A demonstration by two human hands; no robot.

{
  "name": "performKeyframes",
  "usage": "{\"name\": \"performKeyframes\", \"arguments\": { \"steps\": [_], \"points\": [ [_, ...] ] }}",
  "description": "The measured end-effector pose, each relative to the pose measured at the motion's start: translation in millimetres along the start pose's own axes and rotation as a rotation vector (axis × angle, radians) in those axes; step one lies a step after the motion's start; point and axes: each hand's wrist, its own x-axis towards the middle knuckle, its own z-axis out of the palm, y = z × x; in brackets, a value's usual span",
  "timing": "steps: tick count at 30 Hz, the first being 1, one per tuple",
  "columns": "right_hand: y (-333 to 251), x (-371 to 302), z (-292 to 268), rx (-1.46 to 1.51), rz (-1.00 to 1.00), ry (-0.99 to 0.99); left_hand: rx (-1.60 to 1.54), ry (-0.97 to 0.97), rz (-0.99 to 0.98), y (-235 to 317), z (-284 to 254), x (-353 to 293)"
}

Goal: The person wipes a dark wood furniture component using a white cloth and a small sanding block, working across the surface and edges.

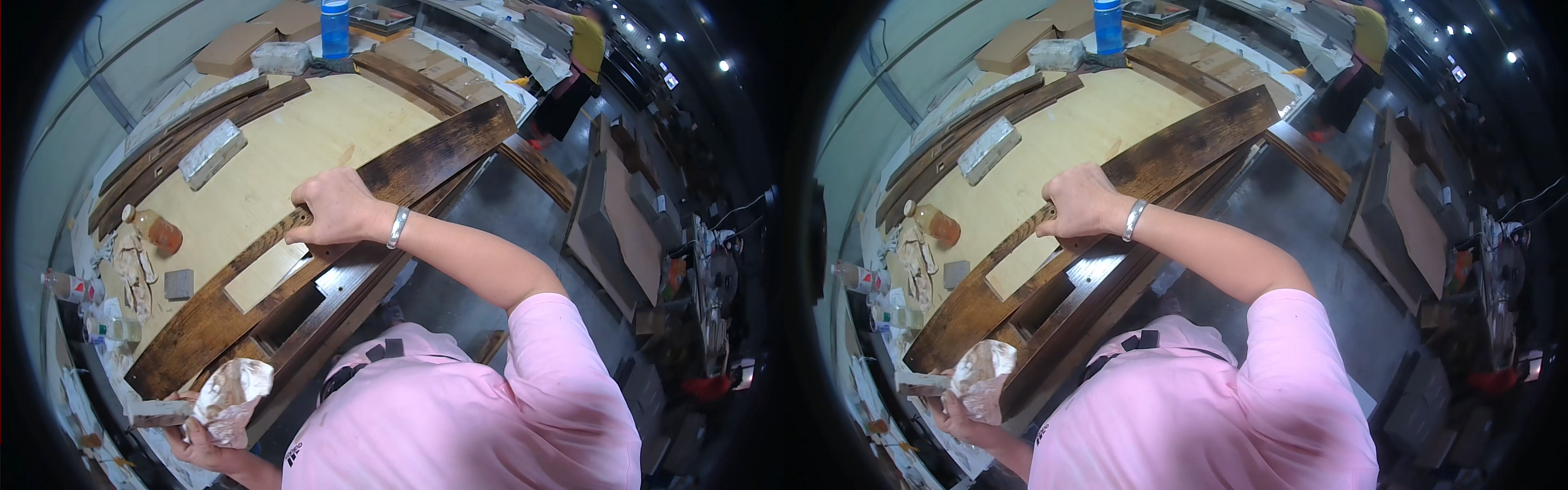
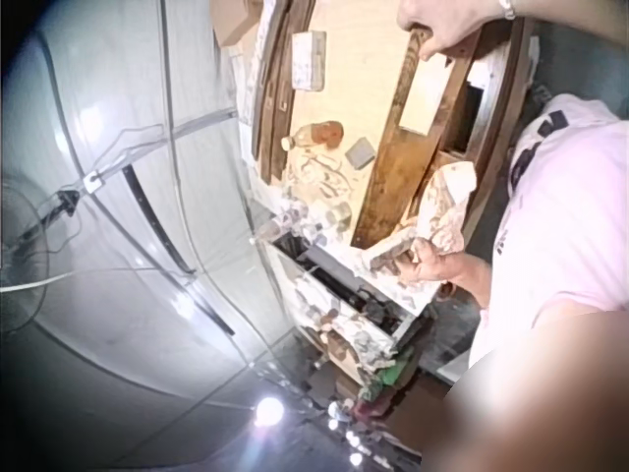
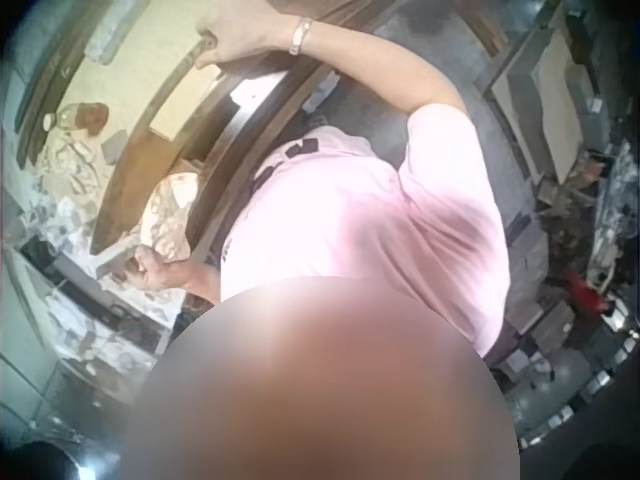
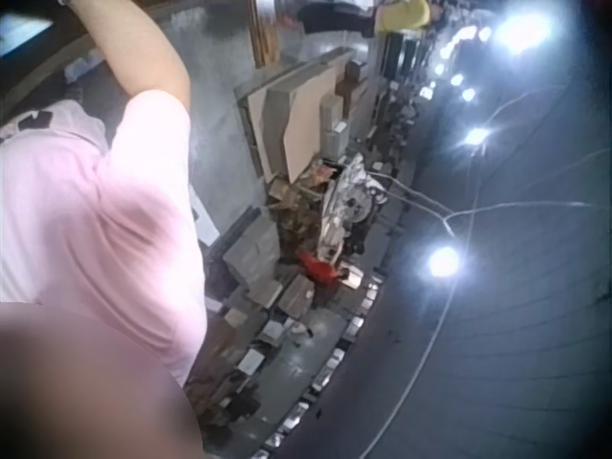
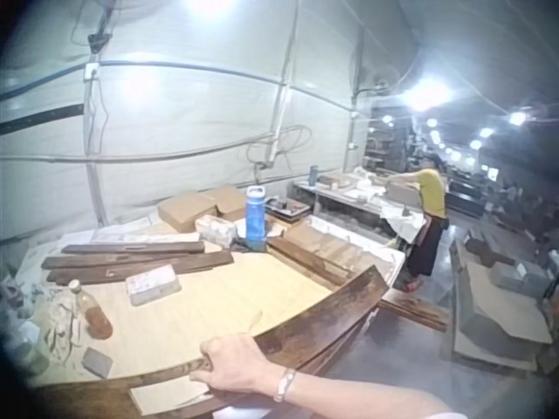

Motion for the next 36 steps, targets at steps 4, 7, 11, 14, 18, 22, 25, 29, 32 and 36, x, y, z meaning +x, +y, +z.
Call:
{"name": "performKeyframes", "arguments": {
  "steps": [4,7,11,14,18,22,25,29,32,36],
  "points": [
    [3,-2,7,-0.054,-0.056,0.023,0.032,-0.124,-0.047,-4,9,1],
    [4,-4,-2,-0.023,0.099,-0.131,-0.048,-0.166,-0.071,-16,26,3],
    [22,-13,-42,-0.046,0.184,-0.062,-0.11,-0.26,-0.079,-9,54,1],
    [84,-22,-97,0.017,0.31,0.092,-0.129,-0.297,-0.102,0,85,-10],
    [206,-43,-163,0.175,0.31,0.424,-0.131,-0.286,-0.084,-1,143,-28],
    [342,-65,-199,-0.073,0.635,0.49,-0.058,-0.169,-0.072,-1,221,-33],
    [438,-74,-190,-0.186,0.836,0.457,0.148,-0.188,-0.098,-5,270,-34],
    [496,-81,-154,-0.067,0.844,0.52,0.077,-0.105,-0.212,-15,315,-43],
    [541,-80,-124,-0.026,1.071,0.354,0.437,-0.163,-0.111,-26,323,-49],
    [556,-66,-91,-0.027,1.084,0.338,0.548,-0.151,-0.042,-27,333,-50]
  ]
}}
